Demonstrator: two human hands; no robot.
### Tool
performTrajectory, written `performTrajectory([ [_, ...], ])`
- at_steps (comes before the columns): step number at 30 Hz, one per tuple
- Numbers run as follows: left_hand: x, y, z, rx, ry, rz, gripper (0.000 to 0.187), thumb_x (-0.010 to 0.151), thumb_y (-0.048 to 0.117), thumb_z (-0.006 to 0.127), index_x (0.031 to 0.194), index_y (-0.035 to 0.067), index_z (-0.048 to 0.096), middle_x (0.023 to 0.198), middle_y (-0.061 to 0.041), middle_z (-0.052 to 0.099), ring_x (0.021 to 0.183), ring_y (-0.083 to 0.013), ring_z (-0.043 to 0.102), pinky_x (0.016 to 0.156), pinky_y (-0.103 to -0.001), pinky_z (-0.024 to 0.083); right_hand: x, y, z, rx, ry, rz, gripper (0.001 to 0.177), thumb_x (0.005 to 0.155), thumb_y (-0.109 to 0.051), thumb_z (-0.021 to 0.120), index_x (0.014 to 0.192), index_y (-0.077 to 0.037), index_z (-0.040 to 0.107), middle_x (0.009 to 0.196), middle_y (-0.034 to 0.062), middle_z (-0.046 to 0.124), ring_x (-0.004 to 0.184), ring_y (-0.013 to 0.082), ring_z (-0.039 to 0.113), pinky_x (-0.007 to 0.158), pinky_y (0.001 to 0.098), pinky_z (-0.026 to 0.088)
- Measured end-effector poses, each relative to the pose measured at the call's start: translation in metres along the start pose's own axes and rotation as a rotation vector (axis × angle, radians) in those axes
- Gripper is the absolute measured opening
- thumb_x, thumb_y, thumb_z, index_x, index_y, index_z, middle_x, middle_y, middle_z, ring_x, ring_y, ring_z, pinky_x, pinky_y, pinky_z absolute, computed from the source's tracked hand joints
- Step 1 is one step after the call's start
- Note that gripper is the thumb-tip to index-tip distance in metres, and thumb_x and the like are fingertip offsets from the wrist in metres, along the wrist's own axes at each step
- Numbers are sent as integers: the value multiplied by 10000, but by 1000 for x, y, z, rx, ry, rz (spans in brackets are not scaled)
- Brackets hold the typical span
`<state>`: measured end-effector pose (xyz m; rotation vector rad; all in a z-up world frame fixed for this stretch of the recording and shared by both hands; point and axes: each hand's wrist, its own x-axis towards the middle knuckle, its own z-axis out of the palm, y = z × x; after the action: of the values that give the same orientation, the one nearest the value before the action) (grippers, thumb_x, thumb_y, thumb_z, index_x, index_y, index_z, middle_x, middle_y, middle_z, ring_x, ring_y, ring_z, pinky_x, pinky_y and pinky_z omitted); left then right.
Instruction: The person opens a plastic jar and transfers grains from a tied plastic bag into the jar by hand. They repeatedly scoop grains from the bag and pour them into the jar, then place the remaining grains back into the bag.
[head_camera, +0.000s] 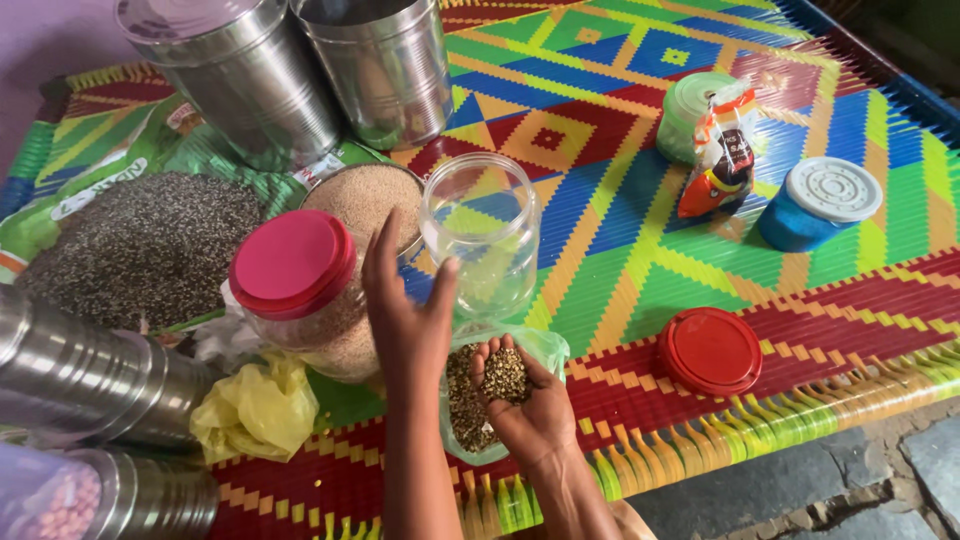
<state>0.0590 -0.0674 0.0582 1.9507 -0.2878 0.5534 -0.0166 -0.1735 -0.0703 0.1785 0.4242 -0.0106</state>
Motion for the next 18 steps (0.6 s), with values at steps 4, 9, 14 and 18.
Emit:
performTrajectory([
  [4,33,-6,31,263,-142,-46,928,670,364,937,1483,279,497,1563,-411,186,1438,-591,223,1120,-607,331,-2,-3,4,16,75,-30,269,1024,-134,497,1199,29,621,1129,187,673,1069,306,648,993,452,558],
  [9,24,-23,39,334,-231,-43,612,680,448,983,1154,201,684,1560,-415,240,1432,-610,263,1155,-620,373,-6,-5,8,17,36,-21,254,1024,-130,507,1193,23,619,1126,186,672,1066,306,647,998,455,552],
  [14,-26,-39,17,204,-21,50,498,635,354,953,962,128,654,1623,-314,319,1460,-517,376,1043,-534,537,-16,-13,10,-8,54,-21,268,1016,-128,508,1197,34,622,1141,196,674,1088,313,650,1011,451,542],
  [18,-57,-38,13,82,16,-89,370,697,283,884,922,96,656,1680,-237,281,1439,-395,492,849,-389,612,-28,-16,18,5,49,-47,263,1012,-122,510,1192,34,621,1148,193,669,1100,316,650,1023,449,538],
])
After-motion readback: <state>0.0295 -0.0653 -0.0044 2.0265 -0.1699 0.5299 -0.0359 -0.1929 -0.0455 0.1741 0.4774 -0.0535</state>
